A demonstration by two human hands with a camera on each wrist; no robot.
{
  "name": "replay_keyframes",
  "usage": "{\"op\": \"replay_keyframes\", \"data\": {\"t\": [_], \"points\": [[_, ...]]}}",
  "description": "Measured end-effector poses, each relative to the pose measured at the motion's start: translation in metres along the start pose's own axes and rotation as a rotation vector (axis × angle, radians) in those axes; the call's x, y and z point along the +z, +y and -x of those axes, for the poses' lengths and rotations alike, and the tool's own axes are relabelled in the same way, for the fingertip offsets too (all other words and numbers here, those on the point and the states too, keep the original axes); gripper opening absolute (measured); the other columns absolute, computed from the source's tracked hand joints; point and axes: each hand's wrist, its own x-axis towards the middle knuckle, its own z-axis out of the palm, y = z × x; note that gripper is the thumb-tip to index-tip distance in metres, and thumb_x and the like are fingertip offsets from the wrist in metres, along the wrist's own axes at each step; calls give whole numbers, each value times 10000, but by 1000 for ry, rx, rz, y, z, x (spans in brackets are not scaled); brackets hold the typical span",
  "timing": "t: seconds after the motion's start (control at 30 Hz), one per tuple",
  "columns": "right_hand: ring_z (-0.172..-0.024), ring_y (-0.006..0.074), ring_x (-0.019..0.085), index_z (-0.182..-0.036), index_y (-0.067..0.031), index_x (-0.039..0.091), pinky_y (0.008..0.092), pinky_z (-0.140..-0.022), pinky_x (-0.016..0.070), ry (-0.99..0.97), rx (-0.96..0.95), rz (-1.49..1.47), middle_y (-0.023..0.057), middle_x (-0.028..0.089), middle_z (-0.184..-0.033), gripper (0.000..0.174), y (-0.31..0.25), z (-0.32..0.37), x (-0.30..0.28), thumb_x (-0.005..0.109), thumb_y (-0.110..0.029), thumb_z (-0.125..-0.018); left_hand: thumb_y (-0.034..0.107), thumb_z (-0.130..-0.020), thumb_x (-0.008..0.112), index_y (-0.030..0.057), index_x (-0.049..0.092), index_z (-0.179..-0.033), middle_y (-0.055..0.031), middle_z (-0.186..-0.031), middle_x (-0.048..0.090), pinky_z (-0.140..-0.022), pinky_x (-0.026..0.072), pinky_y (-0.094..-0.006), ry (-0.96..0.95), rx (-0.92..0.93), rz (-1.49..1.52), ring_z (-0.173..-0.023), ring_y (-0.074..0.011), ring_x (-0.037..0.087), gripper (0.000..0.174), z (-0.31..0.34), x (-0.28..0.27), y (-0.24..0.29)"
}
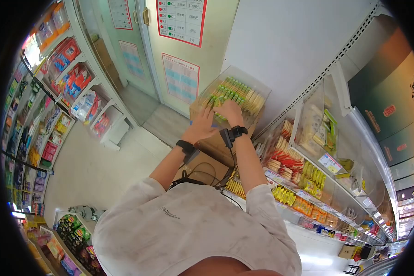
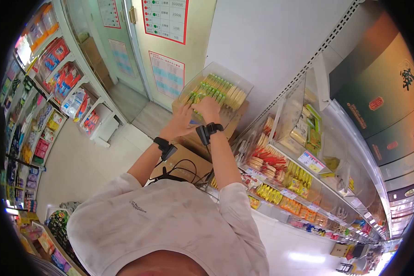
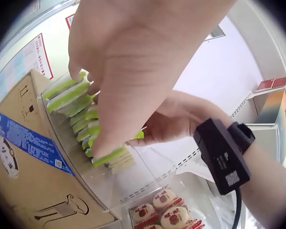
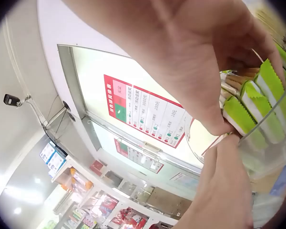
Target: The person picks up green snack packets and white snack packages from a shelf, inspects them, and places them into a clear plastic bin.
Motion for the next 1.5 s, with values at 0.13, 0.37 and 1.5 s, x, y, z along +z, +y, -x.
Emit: {"op": "replay_keyframes", "data": {"t": [0.13,0.37,1.5], "points": [[-880,399,726,-892,36,757,454,-769,584,18,-3,-63,250,735,-888,543,12,-5,9,760,-476,-711,298,-754,806,-141,323,-1474,-316,-1442,417,-1133,392,-517,11,-20,-20,-1401,-503,356,972,-2,9,-5],[-917,428,718,-908,80,742,463,-787,580,-22,33,-68,306,715,-894,539,18,-31,47,727,-442,-772,271,-724,826,-129,202,-1548,-305,-1469,416,-1082,458,-491,-75,-89,-57,-1414,-481,367,1109,-4,1,9],[-929,391,694,-1054,32,659,467,-763,573,186,-499,-264,247,709,-972,291,23,80,18,601,-199,-887,285,-904,641,56,500,-1466,-187,-1527,475,-1203,306,-488,-123,292,-222,-1421,-373,412,623,-26,49,-56]]}}
